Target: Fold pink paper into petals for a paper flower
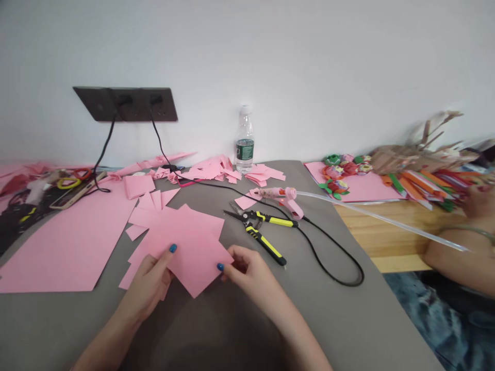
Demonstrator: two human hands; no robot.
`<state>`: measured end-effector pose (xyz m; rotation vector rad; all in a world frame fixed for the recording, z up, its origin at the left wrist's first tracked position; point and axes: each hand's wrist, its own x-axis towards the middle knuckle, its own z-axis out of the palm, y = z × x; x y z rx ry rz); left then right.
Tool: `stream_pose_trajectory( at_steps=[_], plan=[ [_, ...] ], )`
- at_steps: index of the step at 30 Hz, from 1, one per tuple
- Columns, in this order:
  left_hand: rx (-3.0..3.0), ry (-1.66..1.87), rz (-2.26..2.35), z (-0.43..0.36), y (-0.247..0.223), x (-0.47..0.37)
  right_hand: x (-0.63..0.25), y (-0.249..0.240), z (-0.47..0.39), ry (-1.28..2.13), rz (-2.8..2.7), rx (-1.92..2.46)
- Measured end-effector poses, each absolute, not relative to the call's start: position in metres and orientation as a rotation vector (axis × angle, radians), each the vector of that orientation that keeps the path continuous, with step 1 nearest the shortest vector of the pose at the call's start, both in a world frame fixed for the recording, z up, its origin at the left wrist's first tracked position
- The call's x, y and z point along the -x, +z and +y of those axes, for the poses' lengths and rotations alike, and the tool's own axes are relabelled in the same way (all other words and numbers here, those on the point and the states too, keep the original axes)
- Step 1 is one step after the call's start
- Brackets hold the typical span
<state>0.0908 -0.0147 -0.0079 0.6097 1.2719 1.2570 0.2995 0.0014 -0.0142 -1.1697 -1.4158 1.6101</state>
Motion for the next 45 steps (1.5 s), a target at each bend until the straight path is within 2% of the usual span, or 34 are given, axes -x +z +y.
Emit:
stream_pose_trajectory(
  at_steps=[4, 8, 14, 20, 25, 29, 33, 37, 41, 45],
  plan=[
    [-0.555, 1.184, 1.135, -0.025, -0.007, -0.085, -0.299, -0.018, 0.004, 1.395, -1.178, 1.172],
    [-0.839, 1.009, 1.176, -0.031, -0.006, -0.064, -0.305, -0.009, 0.009, 1.206, -1.209, 1.238],
    [-1.109, 0.699, 1.181, -0.023, 0.005, -0.060, -0.300, -0.001, 0.010, 1.267, -1.470, 1.233],
    [-1.152, 1.028, 1.416, -0.026, -0.009, -0.079, -0.301, -0.018, 0.012, 1.342, -1.313, 1.317],
    [-1.238, 0.958, 1.502, -0.031, -0.020, -0.089, -0.301, -0.024, 0.016, 1.155, -1.353, 1.423],
    [-1.691, 0.898, 1.692, -0.029, -0.024, -0.086, -0.300, -0.023, 0.020, 0.901, -1.432, 1.525],
    [-2.357, 0.774, 1.431, -0.030, -0.031, -0.080, -0.297, -0.023, 0.022, 0.737, -1.530, 1.523],
    [-2.618, 0.510, 1.311, -0.035, -0.040, -0.078, -0.298, -0.024, 0.019, 0.603, -1.845, 1.280],
    [-2.642, 0.477, 1.336, -0.035, -0.042, -0.072, -0.310, -0.025, 0.015, 0.494, -2.349, 0.970],
    [-2.618, 0.449, 1.283, -0.029, -0.039, -0.065, -0.320, -0.026, 0.017, 0.531, -2.576, 0.928]
  ],
)
